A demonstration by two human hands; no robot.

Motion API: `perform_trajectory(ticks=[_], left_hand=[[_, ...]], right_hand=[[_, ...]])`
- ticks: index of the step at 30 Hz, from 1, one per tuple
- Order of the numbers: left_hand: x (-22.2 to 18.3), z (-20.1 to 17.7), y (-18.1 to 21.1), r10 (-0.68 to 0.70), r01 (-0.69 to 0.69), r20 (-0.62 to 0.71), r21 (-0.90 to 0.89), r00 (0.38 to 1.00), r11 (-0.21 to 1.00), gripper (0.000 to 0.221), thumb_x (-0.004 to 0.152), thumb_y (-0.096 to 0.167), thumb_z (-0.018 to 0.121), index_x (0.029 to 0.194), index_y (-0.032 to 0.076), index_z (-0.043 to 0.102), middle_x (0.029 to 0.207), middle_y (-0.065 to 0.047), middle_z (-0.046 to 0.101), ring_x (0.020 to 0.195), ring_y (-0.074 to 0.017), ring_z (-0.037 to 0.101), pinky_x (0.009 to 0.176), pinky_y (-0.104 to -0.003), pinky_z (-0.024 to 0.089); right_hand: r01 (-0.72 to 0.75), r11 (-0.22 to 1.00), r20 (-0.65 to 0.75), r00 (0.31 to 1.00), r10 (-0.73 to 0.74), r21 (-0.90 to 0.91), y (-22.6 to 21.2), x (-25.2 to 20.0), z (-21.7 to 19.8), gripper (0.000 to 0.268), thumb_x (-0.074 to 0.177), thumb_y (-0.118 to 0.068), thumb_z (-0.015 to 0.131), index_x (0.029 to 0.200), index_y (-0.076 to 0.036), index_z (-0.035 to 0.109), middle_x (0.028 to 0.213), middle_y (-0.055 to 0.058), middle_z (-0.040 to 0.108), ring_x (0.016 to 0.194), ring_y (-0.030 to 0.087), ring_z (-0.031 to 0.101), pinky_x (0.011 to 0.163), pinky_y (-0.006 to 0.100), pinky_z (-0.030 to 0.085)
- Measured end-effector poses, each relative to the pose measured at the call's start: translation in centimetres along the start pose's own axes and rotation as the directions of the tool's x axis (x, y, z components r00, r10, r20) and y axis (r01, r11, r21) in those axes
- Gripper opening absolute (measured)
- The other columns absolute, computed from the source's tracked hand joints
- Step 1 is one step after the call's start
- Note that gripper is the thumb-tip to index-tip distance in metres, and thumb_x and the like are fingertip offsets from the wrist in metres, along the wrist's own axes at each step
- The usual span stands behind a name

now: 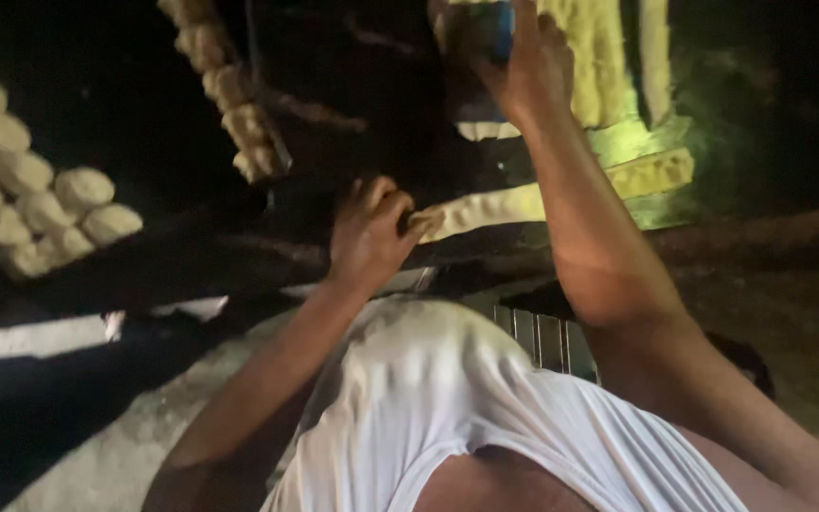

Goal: The person prepares bread dough by folding it on a table, cutting the dough into strips with a bench scraper, then shaping small pieces of dough by hand and placing them onto a baking tray.

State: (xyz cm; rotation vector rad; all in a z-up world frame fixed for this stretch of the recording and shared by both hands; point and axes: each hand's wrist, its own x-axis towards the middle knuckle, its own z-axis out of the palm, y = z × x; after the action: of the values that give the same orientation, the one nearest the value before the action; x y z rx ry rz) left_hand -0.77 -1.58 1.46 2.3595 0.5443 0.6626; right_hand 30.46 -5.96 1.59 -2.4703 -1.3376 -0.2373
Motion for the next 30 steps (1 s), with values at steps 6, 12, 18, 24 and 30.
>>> perform_trajectory(ticks=[6,12,18,24,30], left_hand=[[0.2,0.0,0.1,0.046,-0.046,-0.005,0.055,0.999,0.997,0.022,0.08,0.025,0.087,0.084,0.011,0.07,0.098,-0.007,0.061,0.098,-0.0298,0.058,0.088,-0.05,0.048],[-0.7,0.2,-0.9,0.031,-0.03,0.021,-0.048,0.999,0.998,0.025,0.091,0.025,0.084,0.095,0.01,0.065,0.101,-0.009,0.059,0.096,-0.0324,0.059,0.084,-0.048,0.048],[-0.4,0.4,-1.2,0.121,-0.121,-0.158,0.009,0.98,0.993,0.019,0.082,0.016,0.081,0.092,0.012,0.065,0.102,-0.008,0.061,0.099,-0.0346,0.058,0.085,-0.049,0.047],[-0.5,0.8,-0.6,-0.023,0.017,-0.052,-0.105,0.998,0.994,0.022,0.085,0.02,0.083,0.085,0.01,0.063,0.102,-0.008,0.059,0.099,-0.0351,0.055,0.084,-0.05,0.047],[-0.8,0.5,-0.5,0.016,-0.02,-0.049,-0.087,0.999,0.996,0.021,0.084,0.02,0.084,0.089,0.009,0.067,0.103,-0.008,0.058,0.101,-0.0343,0.055,0.087,-0.049,0.047]], right_hand=[[-0.368,0.788,0.244,0.928,0.28,0.494,-2.9,1.1,-0.4,0.042,0.098,-0.02,0.076,0.135,-0.009,0.06,0.124,0.018,0.076,0.103,0.029,0.08,0.084,0.042,0.065],[0.074,0.947,0.079,0.991,-0.104,0.314,-3.6,-10.0,-11.8,0.048,0.114,-0.014,0.058,0.151,0.003,0.034,0.089,0.017,0.068,0.071,0.027,0.068,0.056,0.043,0.054],[-0.003,1.0,0.365,0.931,-0.007,0.025,-4.0,-16.3,-5.3,0.055,0.103,-0.014,0.063,0.151,0.003,0.039,0.082,0.018,0.067,0.068,0.031,0.066,0.053,0.04,0.05],[0.083,0.975,0.261,0.965,-0.026,-0.208,2.9,-17.6,-7.1,0.041,0.105,-0.029,0.065,0.136,-0.004,0.052,0.088,0.017,0.071,0.075,0.029,0.069,0.057,0.04,0.051],[-0.483,0.791,0.366,0.862,0.352,0.376,8.0,-17.2,-8.1,0.036,0.112,-0.032,0.052,0.137,-0.008,0.062,0.096,0.011,0.072,0.074,0.015,0.069,0.056,0.032,0.053]])
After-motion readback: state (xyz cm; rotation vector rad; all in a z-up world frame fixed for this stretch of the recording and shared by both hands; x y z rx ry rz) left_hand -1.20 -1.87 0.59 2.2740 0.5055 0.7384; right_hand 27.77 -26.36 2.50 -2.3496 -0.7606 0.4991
